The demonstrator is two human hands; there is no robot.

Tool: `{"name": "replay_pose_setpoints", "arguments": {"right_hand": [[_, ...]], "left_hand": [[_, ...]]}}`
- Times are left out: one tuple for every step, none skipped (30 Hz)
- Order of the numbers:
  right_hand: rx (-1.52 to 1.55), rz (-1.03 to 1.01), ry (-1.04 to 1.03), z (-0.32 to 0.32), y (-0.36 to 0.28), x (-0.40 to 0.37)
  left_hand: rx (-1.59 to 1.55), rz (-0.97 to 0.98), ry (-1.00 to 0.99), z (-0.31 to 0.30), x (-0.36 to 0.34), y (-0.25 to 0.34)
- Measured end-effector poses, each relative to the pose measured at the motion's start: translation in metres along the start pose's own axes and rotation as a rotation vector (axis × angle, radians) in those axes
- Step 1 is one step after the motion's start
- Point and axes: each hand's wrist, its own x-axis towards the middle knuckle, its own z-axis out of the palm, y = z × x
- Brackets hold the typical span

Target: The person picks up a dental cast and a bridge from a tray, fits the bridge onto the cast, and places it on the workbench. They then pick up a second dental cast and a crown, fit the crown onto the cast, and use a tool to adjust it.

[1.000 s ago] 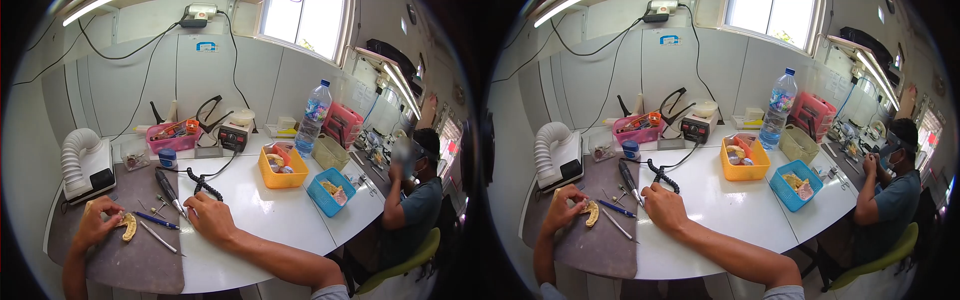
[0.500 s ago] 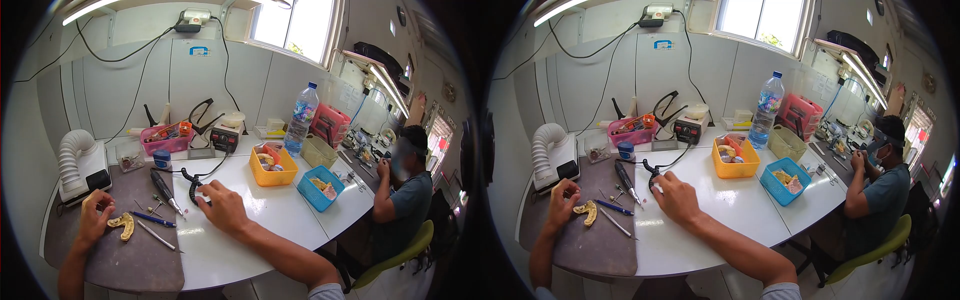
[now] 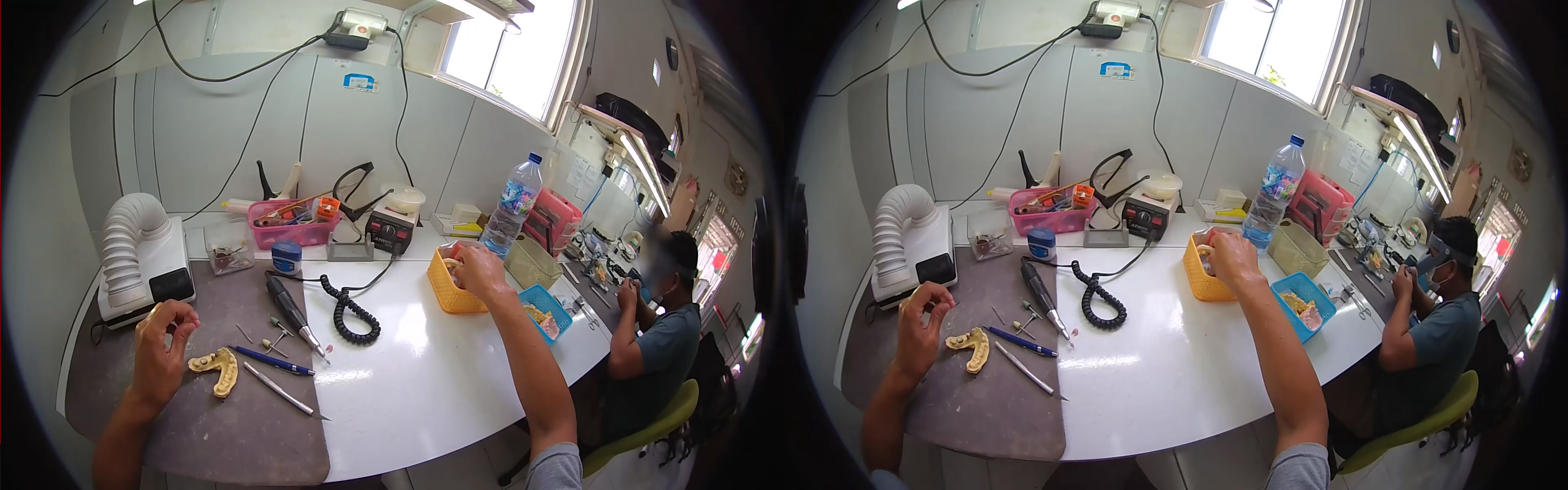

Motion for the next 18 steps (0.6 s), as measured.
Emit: {"name": "replay_pose_setpoints", "arguments": {"right_hand": [[0.008,0.013,0.034,0.004,0.001,0.001],[0.008,0.006,0.030,0.004,-0.001,0.001],[0.042,0.065,0.053,0.002,-0.003,0.001],[0.075,0.122,0.076,-0.001,-0.007,0.000],[0.085,0.132,0.113,-0.014,-0.015,-0.005],[0.084,0.122,0.113,-0.016,-0.016,-0.006],[0.171,0.120,0.173,-0.018,-0.012,-0.007],[0.261,0.120,0.232,-0.020,-0.006,-0.008],[0.465,0.123,0.184,-0.019,0.000,-0.006],[0.467,0.117,0.180,-0.016,0.000,-0.007],[0.826,0.124,0.064,-0.023,-0.006,-0.012],[1.183,0.129,-0.062,-0.030,-0.012,-0.019],[1.246,0.107,-0.202,-0.040,-0.021,-0.026],[1.249,0.104,-0.207,-0.044,-0.033,-0.032],[1.312,0.098,-0.240,-0.047,-0.047,-0.039],[1.374,0.092,-0.275,-0.047,-0.059,-0.044],[1.390,0.036,-0.318,-0.046,-0.066,-0.047],[1.394,0.026,-0.325,-0.045,-0.076,-0.051]], "left_hand": [[0.005,0.021,0.015,0.000,0.000,0.001],[0.007,0.015,0.017,0.000,-0.001,0.001],[-0.002,0.041,0.015,0.001,-0.001,0.002],[-0.011,0.068,0.015,0.000,-0.001,0.002],[-0.025,0.049,-0.026,-0.001,-0.002,0.003],[-0.022,0.043,-0.018,-0.001,-0.003,0.002],[-0.048,0.049,-0.031,0.001,-0.003,0.001],[-0.072,0.055,-0.045,0.002,-0.004,0.000],[-0.058,0.056,-0.064,0.002,-0.004,0.001],[-0.054,0.050,-0.061,0.003,-0.003,0.001],[-0.052,0.074,-0.067,0.004,-0.003,0.001],[-0.050,0.098,-0.073,0.005,-0.004,0.001],[-0.077,0.076,-0.085,0.006,-0.004,0.001],[-0.072,0.072,-0.084,0.007,-0.005,0.000],[-0.108,0.048,-0.080,0.008,-0.006,-0.001],[-0.143,0.023,-0.074,0.008,-0.007,-0.001],[-0.136,0.018,-0.071,0.007,-0.007,-0.002],[-0.169,0.006,-0.084,0.006,-0.007,-0.003]]}}
